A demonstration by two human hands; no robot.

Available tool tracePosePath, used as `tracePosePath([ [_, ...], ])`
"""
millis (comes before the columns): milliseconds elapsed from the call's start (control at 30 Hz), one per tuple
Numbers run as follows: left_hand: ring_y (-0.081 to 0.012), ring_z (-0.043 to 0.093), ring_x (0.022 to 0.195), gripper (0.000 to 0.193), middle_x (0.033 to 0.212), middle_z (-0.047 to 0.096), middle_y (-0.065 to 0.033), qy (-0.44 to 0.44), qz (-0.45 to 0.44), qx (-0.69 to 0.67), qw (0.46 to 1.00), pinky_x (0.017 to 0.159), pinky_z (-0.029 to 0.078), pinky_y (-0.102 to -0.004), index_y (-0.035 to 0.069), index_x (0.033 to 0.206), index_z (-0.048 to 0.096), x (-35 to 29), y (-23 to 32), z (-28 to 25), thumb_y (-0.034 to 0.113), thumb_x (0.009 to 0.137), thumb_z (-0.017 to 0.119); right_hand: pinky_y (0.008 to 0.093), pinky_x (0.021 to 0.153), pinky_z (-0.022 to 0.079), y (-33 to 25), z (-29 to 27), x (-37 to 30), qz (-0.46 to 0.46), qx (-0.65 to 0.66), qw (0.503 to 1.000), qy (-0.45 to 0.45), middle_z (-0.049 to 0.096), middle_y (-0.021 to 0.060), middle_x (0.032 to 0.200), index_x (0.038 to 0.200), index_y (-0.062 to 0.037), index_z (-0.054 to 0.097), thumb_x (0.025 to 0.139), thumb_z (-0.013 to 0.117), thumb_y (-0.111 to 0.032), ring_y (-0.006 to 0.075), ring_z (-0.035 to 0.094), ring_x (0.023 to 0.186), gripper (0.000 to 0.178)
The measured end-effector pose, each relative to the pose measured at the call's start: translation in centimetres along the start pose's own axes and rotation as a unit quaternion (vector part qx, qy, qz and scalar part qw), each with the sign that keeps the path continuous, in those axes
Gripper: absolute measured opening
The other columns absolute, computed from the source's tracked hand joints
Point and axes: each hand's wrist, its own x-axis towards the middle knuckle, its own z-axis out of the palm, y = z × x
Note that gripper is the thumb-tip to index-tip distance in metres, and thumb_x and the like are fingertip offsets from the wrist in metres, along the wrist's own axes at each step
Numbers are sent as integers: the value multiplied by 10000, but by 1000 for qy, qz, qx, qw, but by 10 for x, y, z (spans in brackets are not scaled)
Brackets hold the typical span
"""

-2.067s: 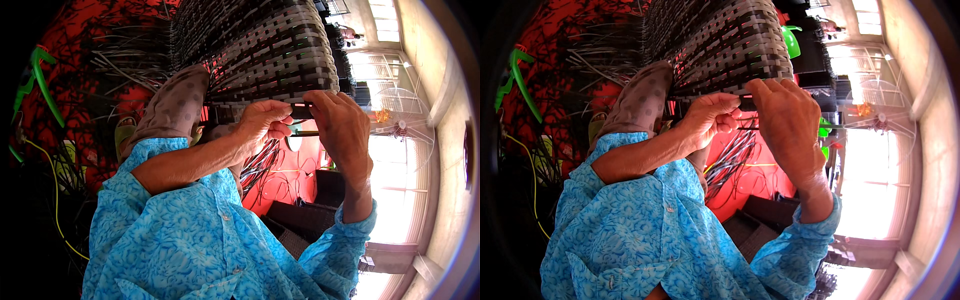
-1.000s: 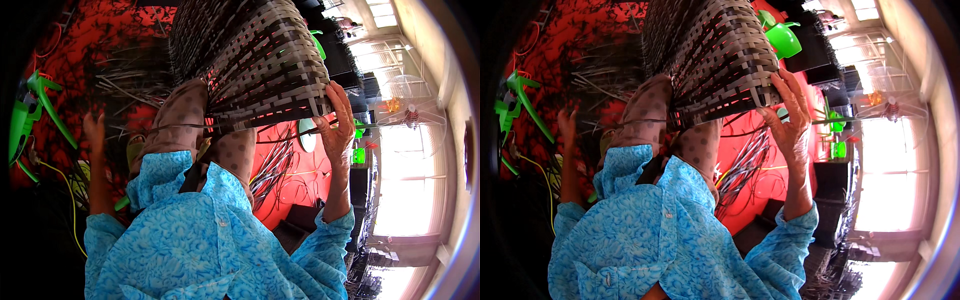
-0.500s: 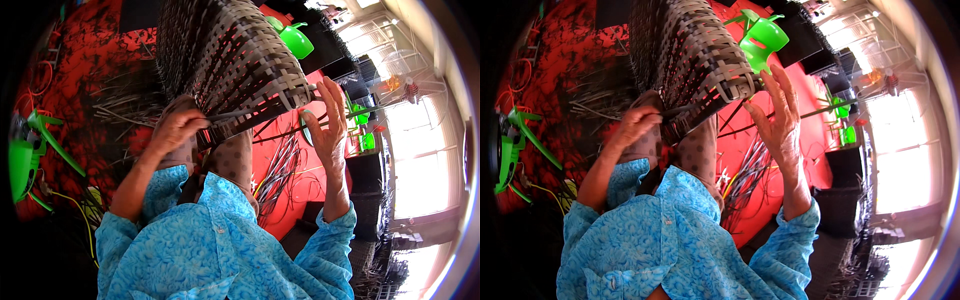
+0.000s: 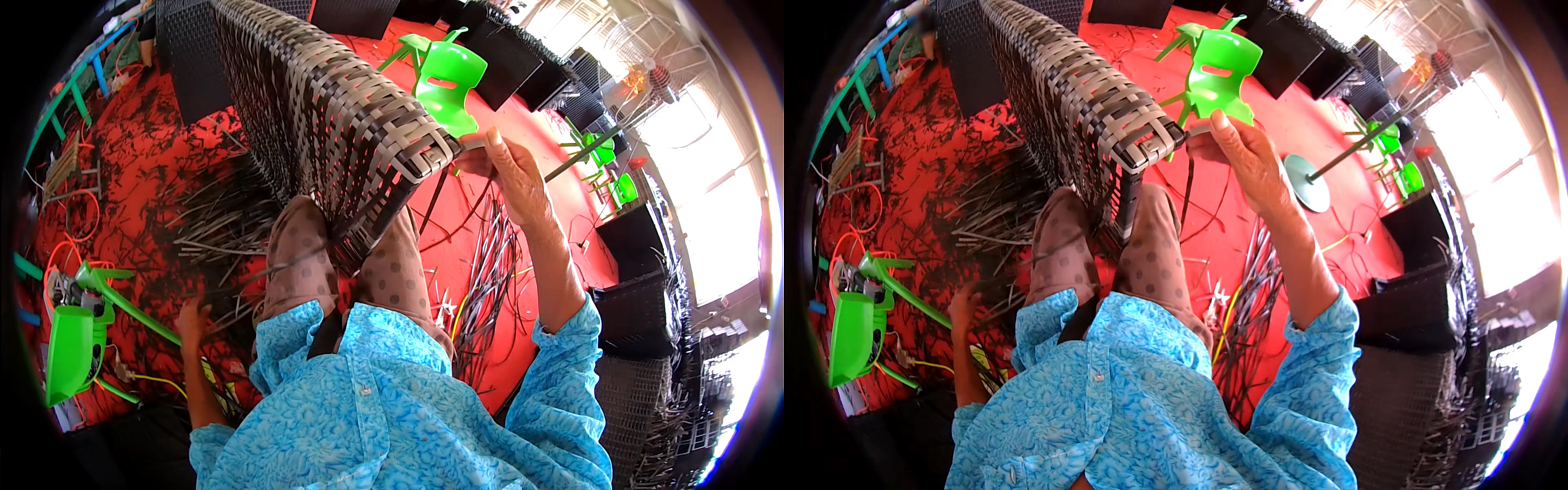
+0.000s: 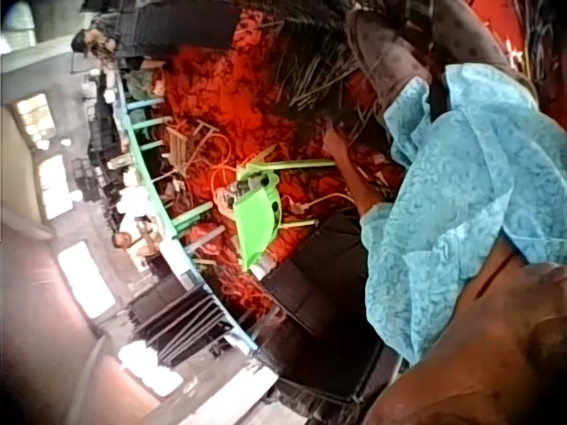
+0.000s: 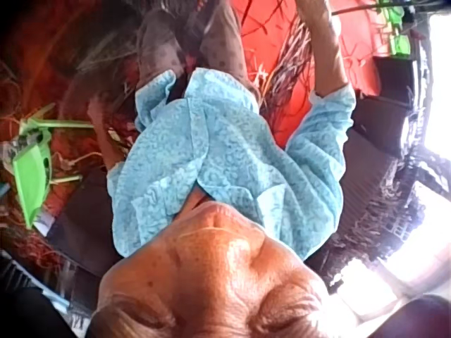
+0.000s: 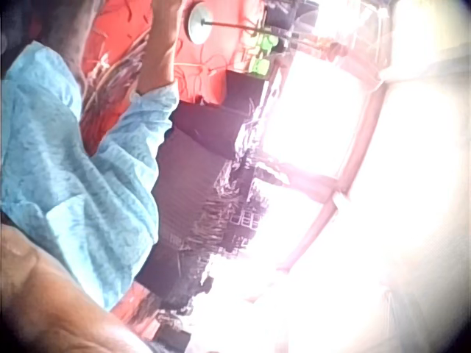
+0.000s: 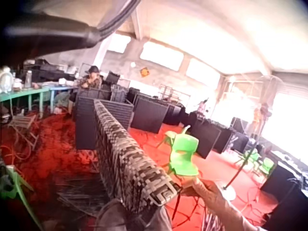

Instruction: The person weaves a wicker strap into a furniture frame, pulling the strap through the existing weave and using a knife to trim the excess material.

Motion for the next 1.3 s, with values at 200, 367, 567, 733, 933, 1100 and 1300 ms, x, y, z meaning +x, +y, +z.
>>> tracePosePath([
  [200,-196,594,934,271,992,624,-118,19,129,-397,909,830,459,-311,7,1062,605,69,221,-73,128,825,655,312,718,537,-2,-26,22,157,118,975,-106,651,113,943,1117,-14,558,941,460,-449,193,648,825,480],
  [367,-223,569,947,287,1007,614,-101,-50,217,-412,884,841,434,-316,19,1012,613,78,339,-99,198,801,688,246,521,510,27,-32,38,186,118,960,-173,636,50,919,1105,-54,584,915,545,-391,105,625,706,389],
  [567,-154,558,837,249,931,620,-66,-149,155,-474,854,761,445,-286,10,973,599,81,364,-109,192,823,680,266,763,467,47,-24,45,81,19,981,-178,586,18,914,1071,-56,591,880,596,-358,99,549,873,357],
  [733,-100,583,794,161,900,627,-48,-212,97,-560,795,707,466,-239,22,982,585,85,356,-115,140,879,623,222,722,478,51,-22,59,-38,85,941,-327,652,25,864,1109,-31,622,926,551,-219,75,582,794,272],
  [933,-159,604,967,383,1081,610,-62,-237,99,-676,691,677,557,-276,71,1272,482,85,353,-119,88,895,548,239,703,485,45,-24,58,-2,156,919,-362,632,-4,852,1035,-11,627,931,552,-230,78,572,796,253],
  [1100,-141,597,982,381,1113,596,-58,-248,136,-646,709,729,533,-262,71,1271,480,101,366,-124,93,896,545,227,648,491,43,-13,65,90,234,900,-357,652,33,842,1027,-27,642,918,506,-461,90,591,725,468],
  [1300,-120,588,1000,379,1152,580,-54,-251,205,-594,736,791,505,-244,72,1271,478,120,392,-132,99,898,541,209,545,424,47,11,77,209,343,808,-431,530,-41,660,796,-47,608,873,577,-477,49,505,599,438],
])
